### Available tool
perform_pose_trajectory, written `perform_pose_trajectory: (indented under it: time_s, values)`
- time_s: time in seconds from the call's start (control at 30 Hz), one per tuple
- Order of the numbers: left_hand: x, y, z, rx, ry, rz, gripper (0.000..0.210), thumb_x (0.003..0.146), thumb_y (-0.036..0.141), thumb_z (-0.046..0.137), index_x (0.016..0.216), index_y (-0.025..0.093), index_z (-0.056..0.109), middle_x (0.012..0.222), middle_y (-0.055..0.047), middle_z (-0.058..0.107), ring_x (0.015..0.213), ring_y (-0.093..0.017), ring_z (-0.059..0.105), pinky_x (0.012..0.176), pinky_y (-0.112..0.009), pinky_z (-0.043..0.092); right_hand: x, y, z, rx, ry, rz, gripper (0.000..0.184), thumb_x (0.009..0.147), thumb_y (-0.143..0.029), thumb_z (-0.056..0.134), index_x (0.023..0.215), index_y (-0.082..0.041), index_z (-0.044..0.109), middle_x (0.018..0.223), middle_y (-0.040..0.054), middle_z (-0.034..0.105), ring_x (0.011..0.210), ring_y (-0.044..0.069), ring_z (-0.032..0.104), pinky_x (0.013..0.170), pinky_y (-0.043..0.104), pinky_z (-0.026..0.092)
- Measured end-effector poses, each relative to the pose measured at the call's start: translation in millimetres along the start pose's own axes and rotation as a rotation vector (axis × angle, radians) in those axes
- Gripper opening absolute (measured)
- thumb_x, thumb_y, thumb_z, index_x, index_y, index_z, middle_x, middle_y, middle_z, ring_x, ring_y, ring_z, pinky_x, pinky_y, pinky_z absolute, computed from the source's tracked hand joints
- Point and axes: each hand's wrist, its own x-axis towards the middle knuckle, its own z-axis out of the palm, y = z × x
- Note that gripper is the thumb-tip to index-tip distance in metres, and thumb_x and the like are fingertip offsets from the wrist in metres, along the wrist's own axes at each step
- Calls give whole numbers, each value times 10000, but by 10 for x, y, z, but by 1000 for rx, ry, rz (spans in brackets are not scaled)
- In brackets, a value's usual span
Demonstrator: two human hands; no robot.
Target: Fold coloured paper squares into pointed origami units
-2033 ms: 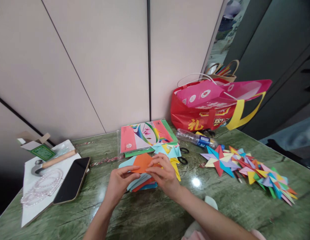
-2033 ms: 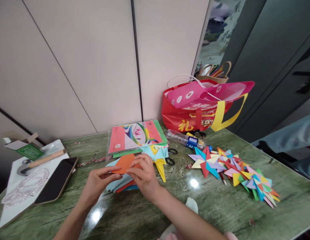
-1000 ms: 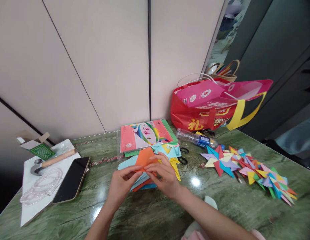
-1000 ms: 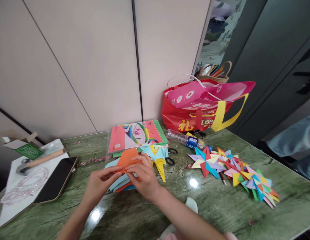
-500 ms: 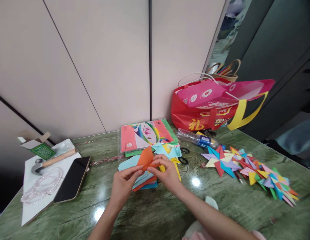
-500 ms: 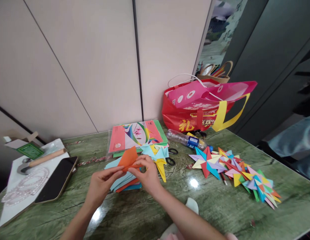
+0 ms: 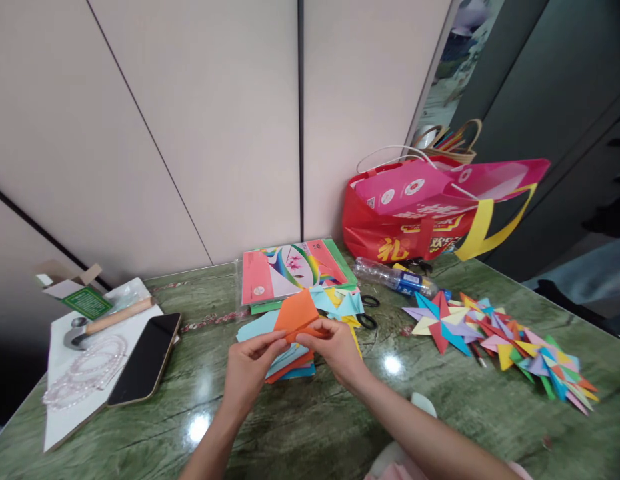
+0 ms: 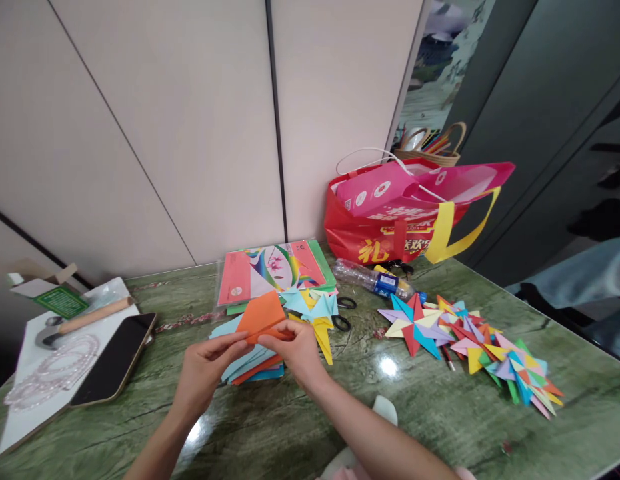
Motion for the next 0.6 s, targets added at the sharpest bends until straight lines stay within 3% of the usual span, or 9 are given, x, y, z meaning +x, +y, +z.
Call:
perform_pose_trajectory:
  time_s: [0.23, 0.6]
  values:
    - [1, -30, 14, -76, -16, -25, 284, 561, 252, 745, 820, 141, 714, 823, -75, 728, 766, -251, 677, 752, -335, 542, 8, -13, 15, 14, 64, -28, 309, 514, -299, 766, 646, -152, 528, 571, -37, 549, 508, 83, 461, 494, 198, 365]
    - [3, -45, 1, -189, -89, -43, 365, 617, 243, 720, 960, 129, 670, 850, -81, 725, 792, -246, 672, 794, -344, 522, 12, -3, -5, -46, 76, -55, 301, 547, -307, 749, 661, -147, 521, 590, -41, 517, 519, 70, 417, 499, 188, 341]
